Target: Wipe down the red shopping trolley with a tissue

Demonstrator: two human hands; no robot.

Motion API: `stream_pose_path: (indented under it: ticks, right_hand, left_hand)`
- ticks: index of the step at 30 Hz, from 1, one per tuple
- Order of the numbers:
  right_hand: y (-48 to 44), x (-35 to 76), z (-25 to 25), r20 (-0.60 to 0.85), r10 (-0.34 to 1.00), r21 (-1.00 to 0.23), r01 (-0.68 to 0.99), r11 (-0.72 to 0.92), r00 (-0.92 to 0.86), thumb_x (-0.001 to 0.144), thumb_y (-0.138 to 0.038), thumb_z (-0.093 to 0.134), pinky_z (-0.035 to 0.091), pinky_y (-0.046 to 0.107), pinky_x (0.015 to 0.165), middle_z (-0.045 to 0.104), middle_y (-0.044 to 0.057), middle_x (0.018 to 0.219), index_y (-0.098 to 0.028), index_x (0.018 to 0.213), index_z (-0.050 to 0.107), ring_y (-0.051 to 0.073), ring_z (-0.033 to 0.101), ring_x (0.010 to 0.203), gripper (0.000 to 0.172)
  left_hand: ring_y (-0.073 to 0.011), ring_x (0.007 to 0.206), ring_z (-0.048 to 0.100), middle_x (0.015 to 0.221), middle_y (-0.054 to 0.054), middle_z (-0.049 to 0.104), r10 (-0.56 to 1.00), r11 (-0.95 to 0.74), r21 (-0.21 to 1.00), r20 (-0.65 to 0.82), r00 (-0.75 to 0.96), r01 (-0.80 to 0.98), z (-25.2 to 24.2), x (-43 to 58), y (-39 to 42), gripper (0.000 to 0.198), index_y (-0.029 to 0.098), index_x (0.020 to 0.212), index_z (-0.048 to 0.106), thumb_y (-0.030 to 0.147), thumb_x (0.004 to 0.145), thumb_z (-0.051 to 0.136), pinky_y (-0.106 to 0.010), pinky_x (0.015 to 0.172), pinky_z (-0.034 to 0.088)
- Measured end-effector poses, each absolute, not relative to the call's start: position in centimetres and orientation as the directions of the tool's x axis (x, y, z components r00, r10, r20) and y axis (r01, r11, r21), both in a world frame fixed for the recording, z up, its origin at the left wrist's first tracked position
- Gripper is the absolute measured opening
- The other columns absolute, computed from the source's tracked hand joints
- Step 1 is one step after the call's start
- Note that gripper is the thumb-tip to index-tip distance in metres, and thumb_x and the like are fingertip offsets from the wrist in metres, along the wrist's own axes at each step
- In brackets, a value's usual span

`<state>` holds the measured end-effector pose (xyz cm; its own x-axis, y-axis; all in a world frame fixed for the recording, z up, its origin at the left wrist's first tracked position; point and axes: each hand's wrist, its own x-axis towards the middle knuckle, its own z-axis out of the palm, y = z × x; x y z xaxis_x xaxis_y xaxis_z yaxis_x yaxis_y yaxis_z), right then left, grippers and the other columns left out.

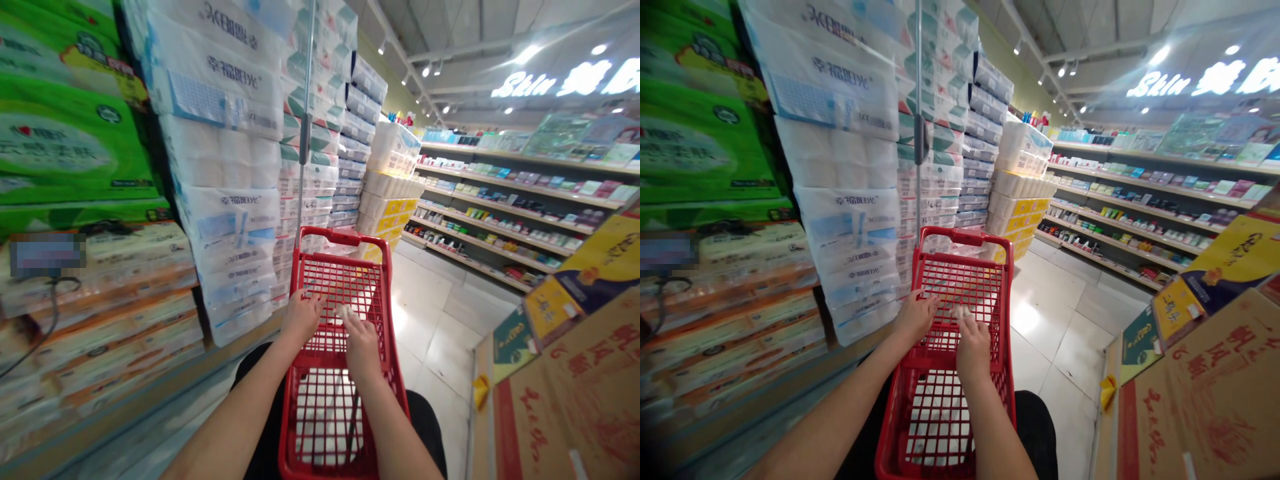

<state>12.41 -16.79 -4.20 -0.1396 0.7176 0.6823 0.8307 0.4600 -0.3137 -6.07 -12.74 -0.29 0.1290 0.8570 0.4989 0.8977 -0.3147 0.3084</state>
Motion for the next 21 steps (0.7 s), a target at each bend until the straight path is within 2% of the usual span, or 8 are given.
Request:
stream_pose_path:
  ticks: [2, 5, 8, 12, 17, 21]
  right_hand:
    - [-16.8, 12.4, -4.1, 0.682, 0.709, -0.315, 0.803, 0.506, -0.180, 0.083, -0.001, 0.039, 0.046, 0.037, 0.087, 0.066, 0.004, 0.122, -0.029, 0.126, 0.062, 0.020, 0.059, 0.102, 0.056]
    - [-16.3, 13.6, -3.6, 0.716, 0.697, -0.374, 0.822, 0.429, -0.039, 0.082, 0.000, 0.036, 0.043, 0.038, 0.093, 0.064, 0.001, 0.125, -0.031, 0.125, 0.061, 0.019, 0.055, 0.115, 0.059]
    - [-15.8, 14.7, -3.5, 0.739, 0.672, -0.396, 0.840, 0.370, 0.053, 0.080, 0.001, 0.033, 0.039, 0.039, 0.098, 0.061, 0.002, 0.129, -0.027, 0.128, 0.059, 0.019, 0.049, 0.124, 0.061]
    - [-16.0, 14.1, -4.3, 0.684, 0.723, -0.336, 0.838, 0.429, -0.096, 0.078, -0.003, 0.041, 0.039, 0.041, 0.097, 0.060, 0.004, 0.131, -0.026, 0.130, 0.058, 0.023, 0.051, 0.120, 0.059]
    - [-16.7, 13.6, -4.7, 0.651, 0.759, -0.369, 0.874, 0.314, 0.002, 0.073, -0.005, 0.046, 0.041, 0.046, 0.093, 0.060, 0.005, 0.131, -0.030, 0.127, 0.060, 0.026, 0.053, 0.114, 0.062]
    - [-16.5, 14.3, -4.3, 0.668, 0.727, -0.302, 0.834, 0.462, -0.161, 0.070, 0.001, 0.041, 0.043, 0.040, 0.095, 0.063, 0.001, 0.126, -0.031, 0.120, 0.065, 0.023, 0.053, 0.114, 0.065]
  left_hand:
    - [-0.0268, 0.120, 0.048, 0.095, -0.009, 0.070, 0.859, -0.310, 0.309, 0.496, 0.126, 0.899, -0.4, -6.1, -12.7, 0.041, 0.021, 0.102, 0.070, 0.040, 0.098, 0.035, -0.043, 0.106, 0.037]
    - [-0.0256, 0.121, 0.048, 0.100, -0.007, 0.070, 0.856, -0.310, 0.317, 0.503, 0.118, 0.896, -0.5, -6.1, -12.7, 0.041, 0.022, 0.103, 0.070, 0.042, 0.098, 0.034, -0.041, 0.107, 0.037]
    - [-0.0264, 0.121, 0.048, 0.101, -0.007, 0.070, 0.854, -0.308, 0.307, 0.507, 0.120, 0.900, -0.4, -6.1, -12.8, 0.044, 0.021, 0.103, 0.070, 0.042, 0.098, 0.032, -0.042, 0.106, 0.037]
    - [-0.0263, 0.120, 0.048, 0.099, -0.007, 0.070, 0.852, -0.312, 0.266, 0.503, 0.145, 0.912, -0.4, -6.1, -12.9, 0.043, 0.021, 0.104, 0.070, 0.041, 0.099, 0.031, -0.041, 0.106, 0.036]
    - [-0.0258, 0.123, 0.047, 0.103, -0.007, 0.070, 0.857, -0.268, 0.259, 0.505, 0.106, 0.928, -1.1, -6.1, -12.6, 0.044, 0.021, 0.109, 0.068, 0.042, 0.098, 0.031, -0.040, 0.106, 0.036]
    - [-0.0256, 0.123, 0.047, 0.100, -0.007, 0.071, 0.858, -0.269, 0.265, 0.502, 0.106, 0.926, -1.5, -6.2, -12.4, 0.046, 0.021, 0.110, 0.068, 0.044, 0.098, 0.030, -0.040, 0.107, 0.036]
